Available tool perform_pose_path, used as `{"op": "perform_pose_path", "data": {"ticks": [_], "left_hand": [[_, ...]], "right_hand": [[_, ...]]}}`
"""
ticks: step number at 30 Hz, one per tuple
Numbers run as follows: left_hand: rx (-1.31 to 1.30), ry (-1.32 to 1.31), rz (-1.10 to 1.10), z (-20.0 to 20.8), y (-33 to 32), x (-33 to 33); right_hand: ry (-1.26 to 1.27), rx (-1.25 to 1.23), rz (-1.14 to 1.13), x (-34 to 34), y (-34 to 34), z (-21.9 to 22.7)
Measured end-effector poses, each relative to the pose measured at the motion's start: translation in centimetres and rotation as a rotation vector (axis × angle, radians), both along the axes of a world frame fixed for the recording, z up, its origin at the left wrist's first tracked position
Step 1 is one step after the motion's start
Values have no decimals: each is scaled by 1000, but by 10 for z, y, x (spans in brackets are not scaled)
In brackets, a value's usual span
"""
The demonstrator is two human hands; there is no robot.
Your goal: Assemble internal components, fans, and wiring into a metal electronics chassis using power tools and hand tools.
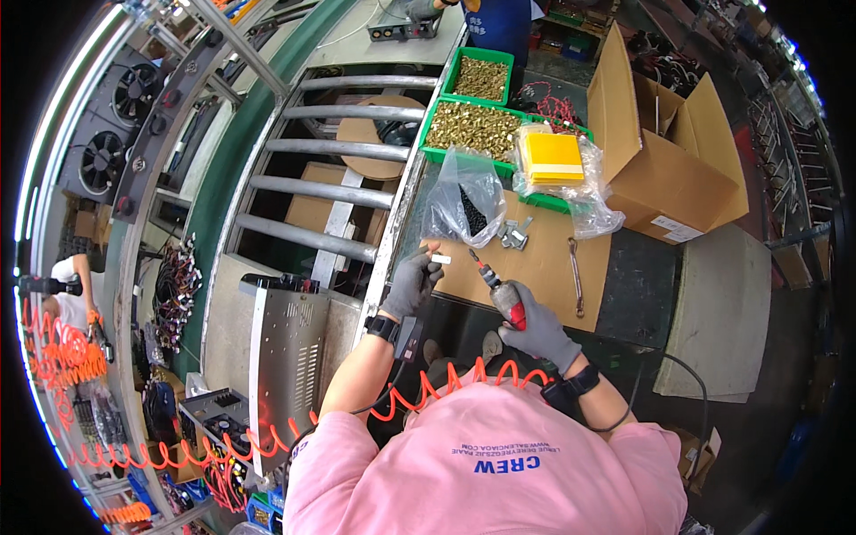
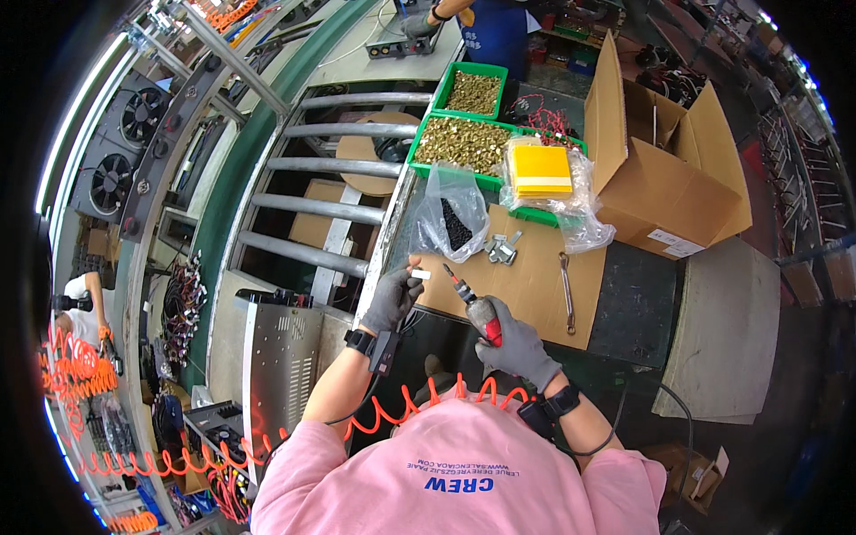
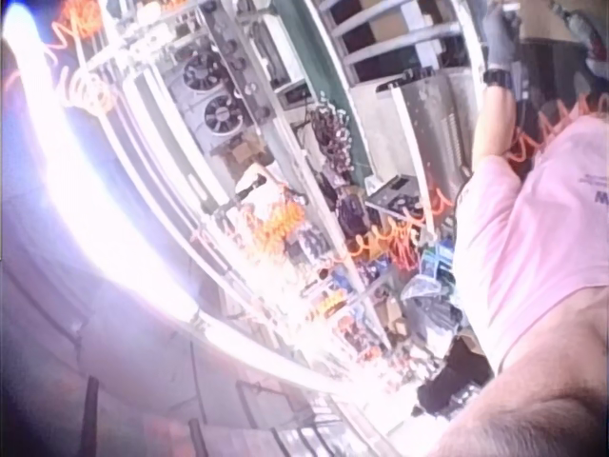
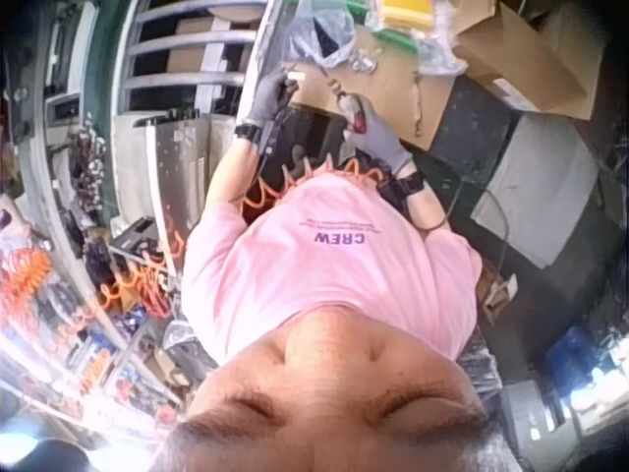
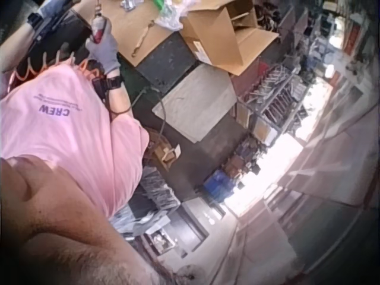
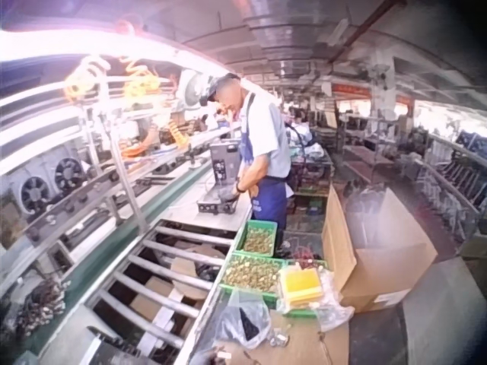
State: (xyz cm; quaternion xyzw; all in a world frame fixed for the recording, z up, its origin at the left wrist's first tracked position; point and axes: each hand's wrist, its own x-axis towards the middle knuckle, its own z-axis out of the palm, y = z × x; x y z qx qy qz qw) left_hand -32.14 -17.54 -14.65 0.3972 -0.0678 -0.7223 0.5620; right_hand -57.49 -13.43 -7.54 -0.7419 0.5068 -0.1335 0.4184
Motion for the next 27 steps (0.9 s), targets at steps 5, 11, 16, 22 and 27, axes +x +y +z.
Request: {"op": "perform_pose_path", "data": {"ticks": [5, 11, 16, 22, 27], "left_hand": [[-181, 514, 60, -3, -5, -2], [-69, 280, 16, 14, -29, -34], [-144, 53, -315, 30, -82, -60], [147, -289, 25, -71, -75, -4], [5, 39, -96, -51, -26, 7]], "right_hand": [[-14, 75, 36, 12, -5, -1], [-59, 29, -2, 4, 1, 0], [-99, 98, -172, -10, 12, 4], [-47, 46, -186, -20, 17, 11], [-27, 127, -166, -22, 14, 0]]}}
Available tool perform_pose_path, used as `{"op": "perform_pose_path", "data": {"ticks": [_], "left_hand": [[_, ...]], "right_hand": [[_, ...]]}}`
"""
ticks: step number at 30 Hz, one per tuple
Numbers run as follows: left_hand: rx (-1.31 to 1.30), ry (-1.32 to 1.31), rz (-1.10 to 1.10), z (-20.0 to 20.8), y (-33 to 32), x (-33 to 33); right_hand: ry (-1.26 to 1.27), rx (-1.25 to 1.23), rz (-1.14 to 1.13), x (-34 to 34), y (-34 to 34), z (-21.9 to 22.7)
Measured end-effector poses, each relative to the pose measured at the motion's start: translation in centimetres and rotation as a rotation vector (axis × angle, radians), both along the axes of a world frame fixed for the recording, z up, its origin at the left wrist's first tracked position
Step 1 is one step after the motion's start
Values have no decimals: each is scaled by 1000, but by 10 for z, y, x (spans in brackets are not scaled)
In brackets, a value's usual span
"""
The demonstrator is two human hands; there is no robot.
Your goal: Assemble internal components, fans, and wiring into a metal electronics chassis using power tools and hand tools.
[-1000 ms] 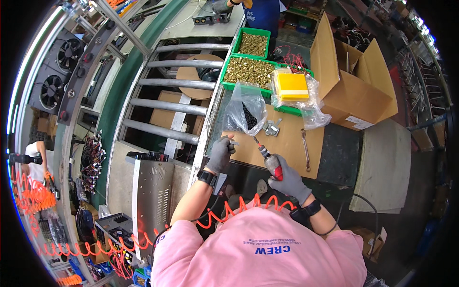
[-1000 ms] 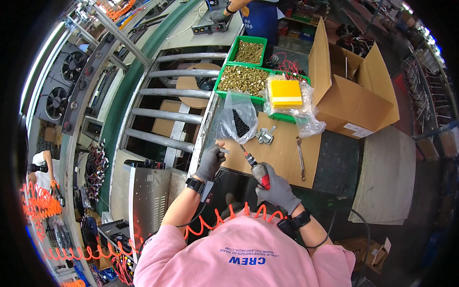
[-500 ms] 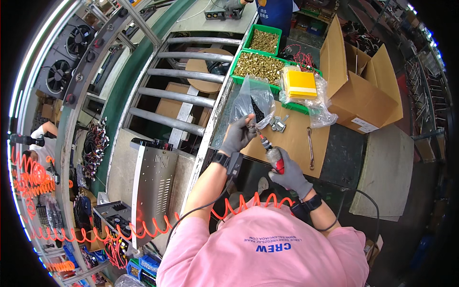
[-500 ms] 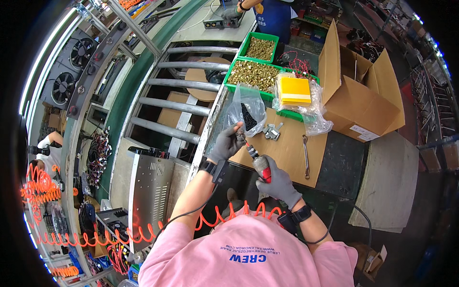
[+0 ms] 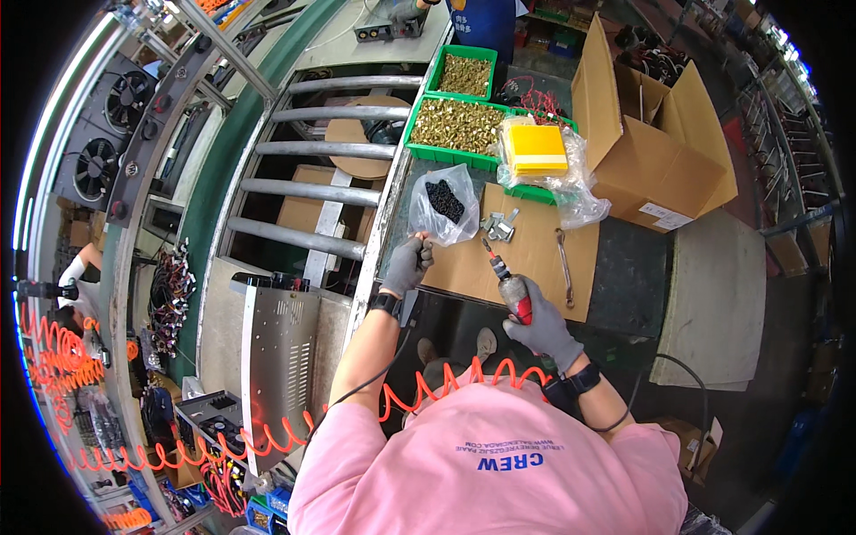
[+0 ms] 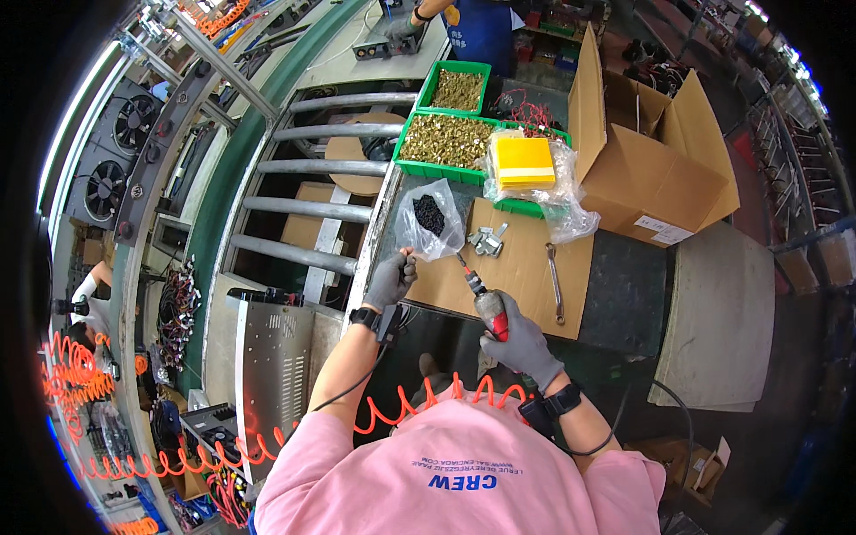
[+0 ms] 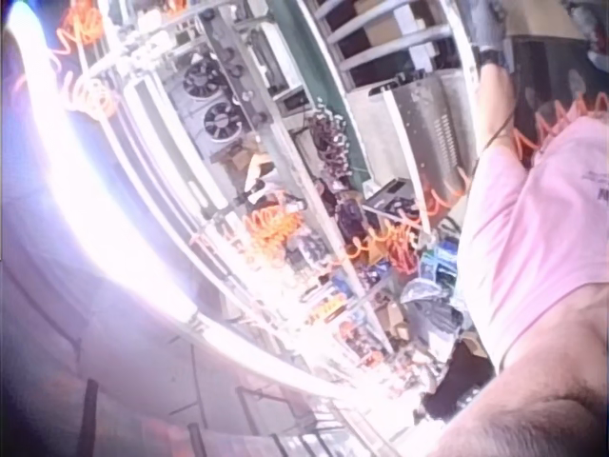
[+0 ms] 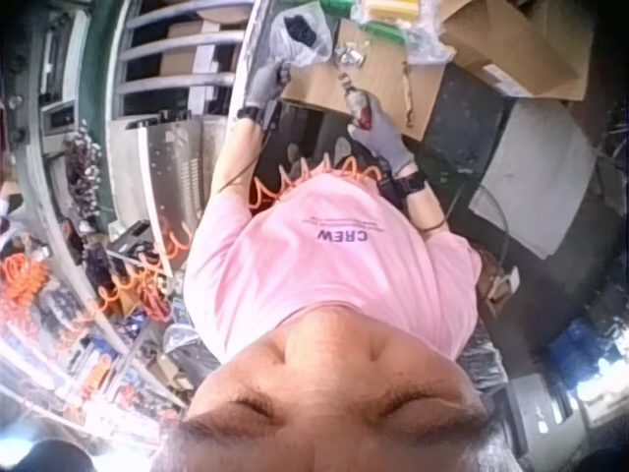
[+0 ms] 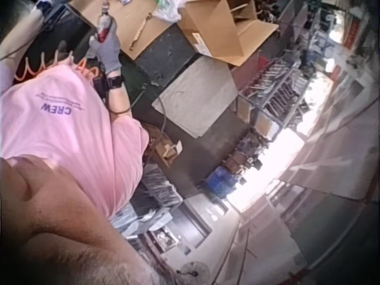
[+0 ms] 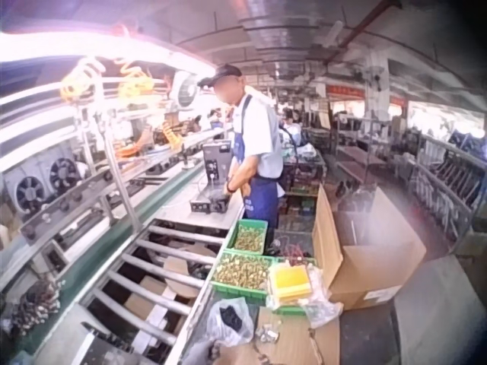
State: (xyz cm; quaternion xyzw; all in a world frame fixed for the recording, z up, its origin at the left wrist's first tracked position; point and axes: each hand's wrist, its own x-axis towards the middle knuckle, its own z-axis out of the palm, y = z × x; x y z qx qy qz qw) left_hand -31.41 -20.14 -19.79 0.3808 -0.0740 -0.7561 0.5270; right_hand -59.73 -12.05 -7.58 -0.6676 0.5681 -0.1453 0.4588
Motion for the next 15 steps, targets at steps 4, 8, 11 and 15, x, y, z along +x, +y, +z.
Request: {"op": "perform_pose_path", "data": {"ticks": [4, 8, 11, 15], "left_hand": [[-71, 160, 112, 50, 19, -9], [-139, -55, 39, 84, 38, -15], [-194, -8, 94, 93, 52, -19], [-126, 180, 230, 81, 66, -16]], "right_hand": [[-8, -73, 106, 13, -6, 1], [10, -70, 194, 26, -11, -1], [19, -86, 266, 35, -12, -1], [37, -110, 377, 44, -13, 6]]}}
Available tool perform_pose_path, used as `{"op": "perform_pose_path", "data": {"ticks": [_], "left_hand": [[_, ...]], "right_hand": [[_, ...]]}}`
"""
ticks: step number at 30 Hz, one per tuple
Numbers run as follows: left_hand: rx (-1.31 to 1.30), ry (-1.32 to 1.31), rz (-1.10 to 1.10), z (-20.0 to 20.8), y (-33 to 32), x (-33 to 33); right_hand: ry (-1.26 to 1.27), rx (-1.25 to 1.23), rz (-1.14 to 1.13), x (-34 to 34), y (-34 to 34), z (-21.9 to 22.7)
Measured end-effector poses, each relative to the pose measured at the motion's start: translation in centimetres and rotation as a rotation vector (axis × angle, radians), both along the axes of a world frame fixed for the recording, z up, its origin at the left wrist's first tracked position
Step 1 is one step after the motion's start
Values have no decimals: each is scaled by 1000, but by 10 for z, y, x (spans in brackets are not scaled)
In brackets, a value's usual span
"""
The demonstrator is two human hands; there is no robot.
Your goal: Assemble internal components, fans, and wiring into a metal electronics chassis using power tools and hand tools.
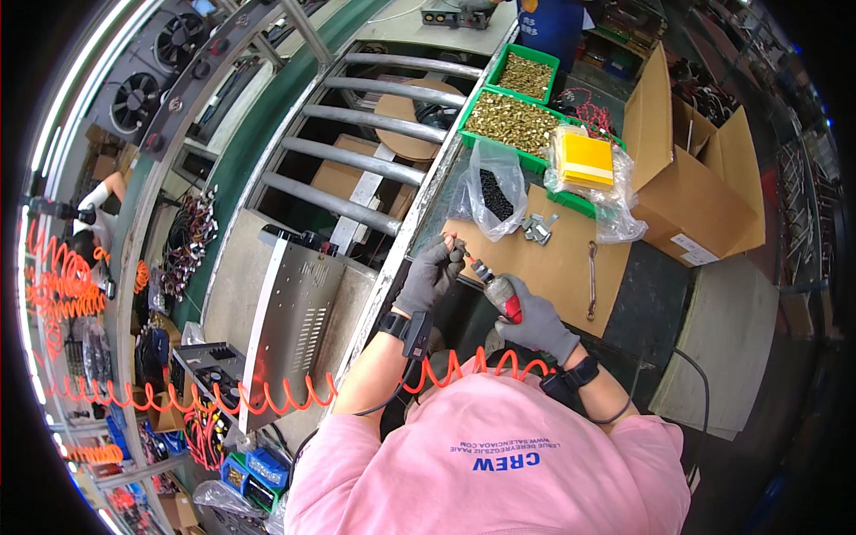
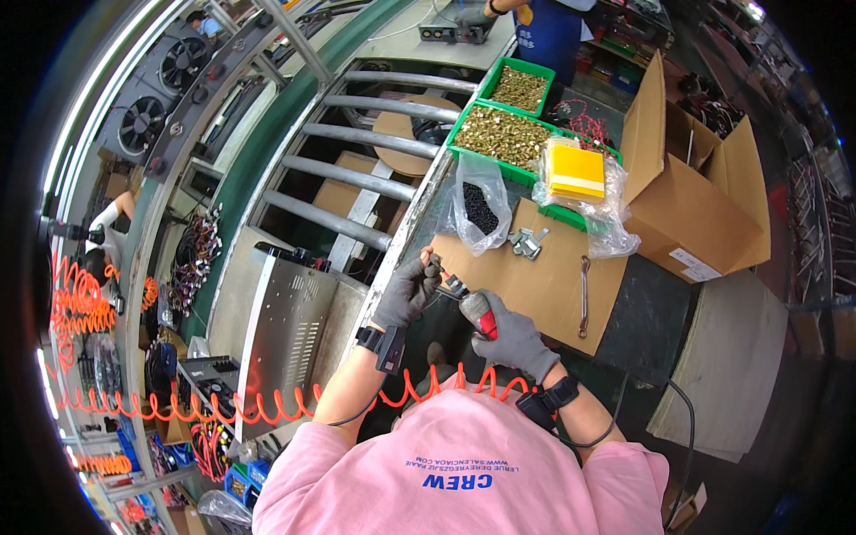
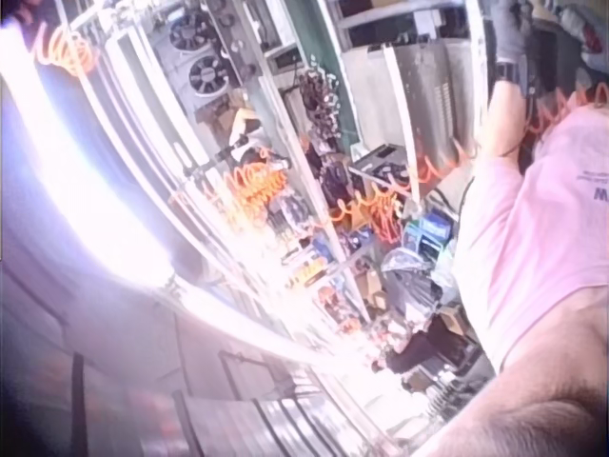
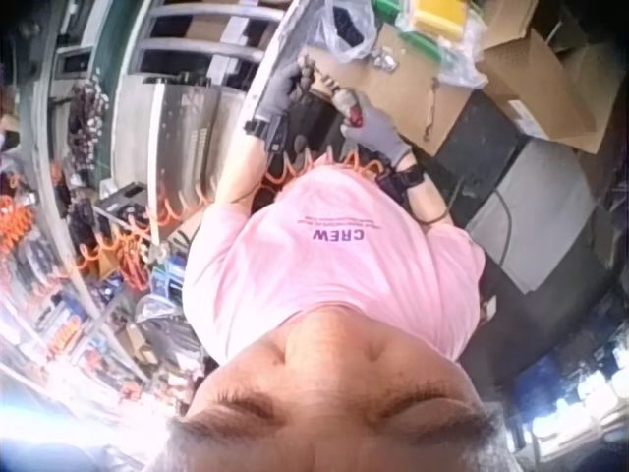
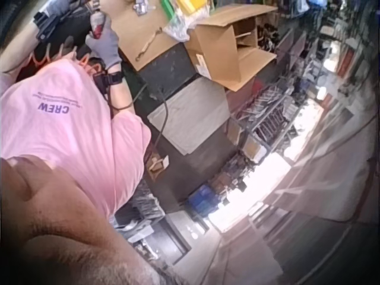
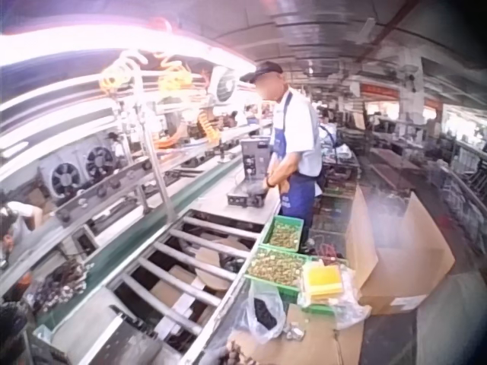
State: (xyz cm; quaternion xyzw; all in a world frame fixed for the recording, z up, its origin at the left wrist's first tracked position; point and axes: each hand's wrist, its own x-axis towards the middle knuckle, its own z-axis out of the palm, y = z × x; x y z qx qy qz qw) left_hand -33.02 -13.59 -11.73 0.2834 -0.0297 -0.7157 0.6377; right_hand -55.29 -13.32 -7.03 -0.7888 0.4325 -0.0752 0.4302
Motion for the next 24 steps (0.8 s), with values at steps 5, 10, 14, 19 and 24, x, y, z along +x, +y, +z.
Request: {"op": "perform_pose_path", "data": {"ticks": [5, 10, 14, 19, 24], "left_hand": [[-30, 103, 92, 3, 15, -3], [-52, 92, 154, 16, 37, -3], [-92, 128, 233, 11, 54, 2], [-56, 101, 437, 21, 77, -2], [-38, 133, 532, 19, 98, 11]], "right_hand": [[5, -76, 96, 7, 0, -2], [-33, -61, 191, 14, -2, 2], [-49, -89, 284, 21, 0, 0], [-83, -77, 369, 32, 5, 2], [-131, -95, 423, 46, 12, 10]]}}
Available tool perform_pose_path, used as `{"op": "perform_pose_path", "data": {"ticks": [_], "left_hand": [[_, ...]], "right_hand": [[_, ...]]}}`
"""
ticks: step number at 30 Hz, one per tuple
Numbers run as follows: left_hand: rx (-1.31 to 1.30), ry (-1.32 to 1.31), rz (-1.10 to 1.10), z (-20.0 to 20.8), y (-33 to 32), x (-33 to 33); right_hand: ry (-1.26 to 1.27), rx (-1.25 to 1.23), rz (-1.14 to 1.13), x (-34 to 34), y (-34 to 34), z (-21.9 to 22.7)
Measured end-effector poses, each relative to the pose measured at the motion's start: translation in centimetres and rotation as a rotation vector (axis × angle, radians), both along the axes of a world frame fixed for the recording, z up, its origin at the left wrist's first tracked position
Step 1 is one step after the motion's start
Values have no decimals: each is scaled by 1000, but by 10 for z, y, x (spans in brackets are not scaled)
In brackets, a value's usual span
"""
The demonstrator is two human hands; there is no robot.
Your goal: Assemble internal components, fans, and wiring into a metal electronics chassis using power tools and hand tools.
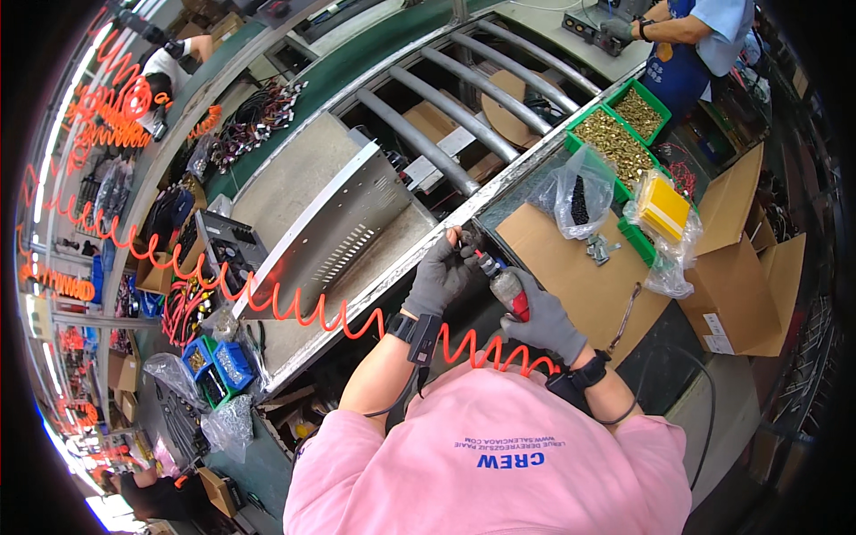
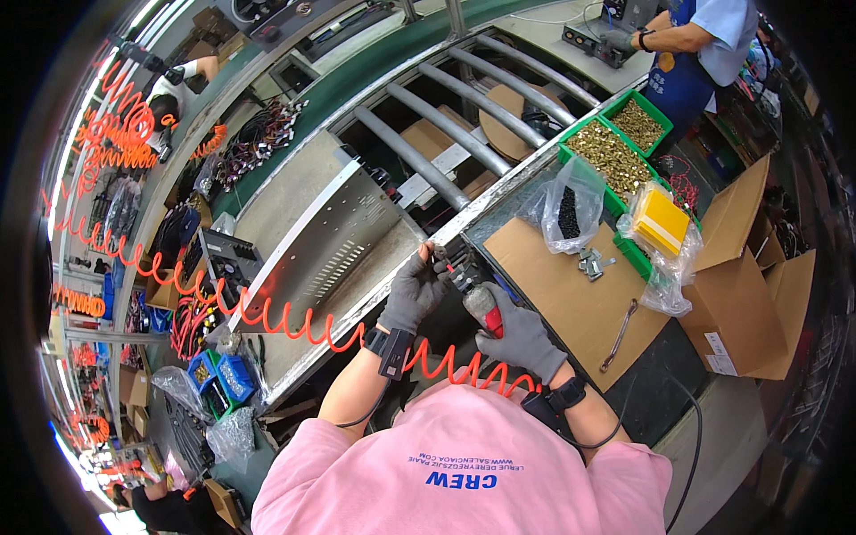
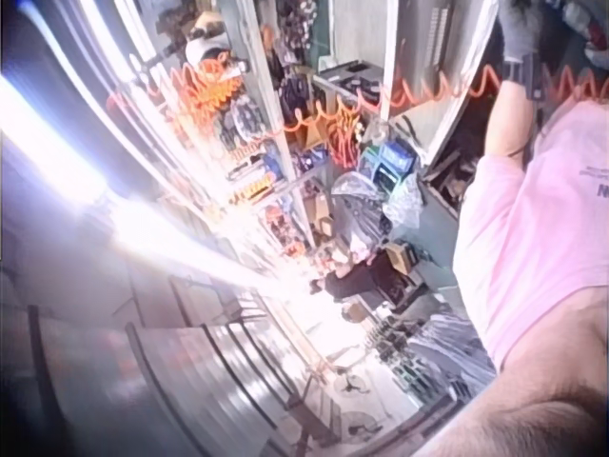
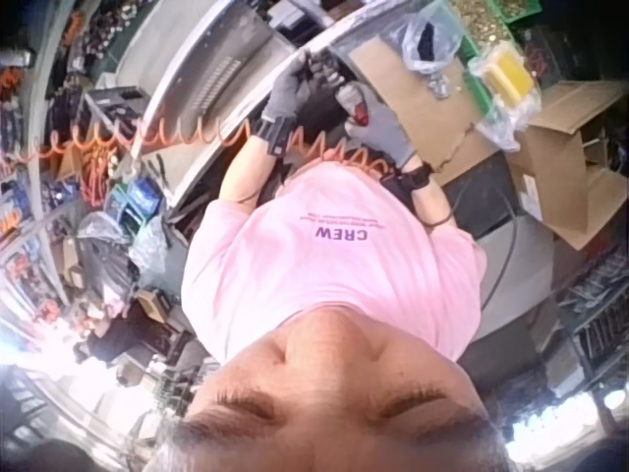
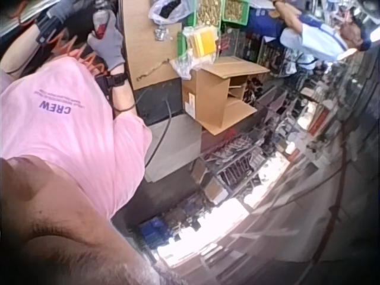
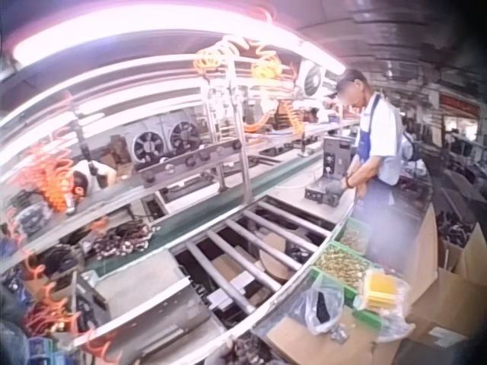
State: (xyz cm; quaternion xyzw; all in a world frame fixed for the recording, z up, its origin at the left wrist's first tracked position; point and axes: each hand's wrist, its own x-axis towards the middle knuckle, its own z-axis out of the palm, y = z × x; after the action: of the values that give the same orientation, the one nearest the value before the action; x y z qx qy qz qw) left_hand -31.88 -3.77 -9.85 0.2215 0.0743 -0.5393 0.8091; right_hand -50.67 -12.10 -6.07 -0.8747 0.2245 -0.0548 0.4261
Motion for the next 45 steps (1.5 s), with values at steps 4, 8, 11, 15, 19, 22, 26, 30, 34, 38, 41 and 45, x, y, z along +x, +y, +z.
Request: {"op": "perform_pose_path", "data": {"ticks": [4, 8, 11, 15, 19, 22, 26, 30, 34, 38, 41, 45], "left_hand": [[-119, -15, -22, 1, 16, 13], [-87, -32, 2, 6, 33, 25], [-20, -26, 19, 6, 48, 38], [-68, -51, 38, 8, 66, 53], [-144, 2, 38, 9, 83, 67], [-143, -12, 61, 16, 93, 76], [-116, -99, 56, 29, 106, 88], [6, -151, 80, 30, 118, 106], [-74, -341, 36, 38, 127, 116], [118, -129, -13, 40, 140, 130], [184, -136, -55, 61, 156, 149], [274, -410, -68, 89, 183, 182]], "right_hand": [[18, 0, 49, 15, 11, 5], [32, 20, 79, 31, 26, 10], [-4, -44, 84, 43, 37, 4], [-30, -59, 104, 60, 51, 8], [-32, -85, 123, 77, 64, 9], [-56, -79, 130, 88, 72, 8], [17, -75, 140, 102, 81, 16], [57, -16, 144, 117, 91, 19], [20, -37, 157, 129, 98, 18], [8, 19, 150, 142, 102, 21], [-39, 48, 122, 149, 104, 20], [-11, 41, 122, 154, 106, 21]]}}
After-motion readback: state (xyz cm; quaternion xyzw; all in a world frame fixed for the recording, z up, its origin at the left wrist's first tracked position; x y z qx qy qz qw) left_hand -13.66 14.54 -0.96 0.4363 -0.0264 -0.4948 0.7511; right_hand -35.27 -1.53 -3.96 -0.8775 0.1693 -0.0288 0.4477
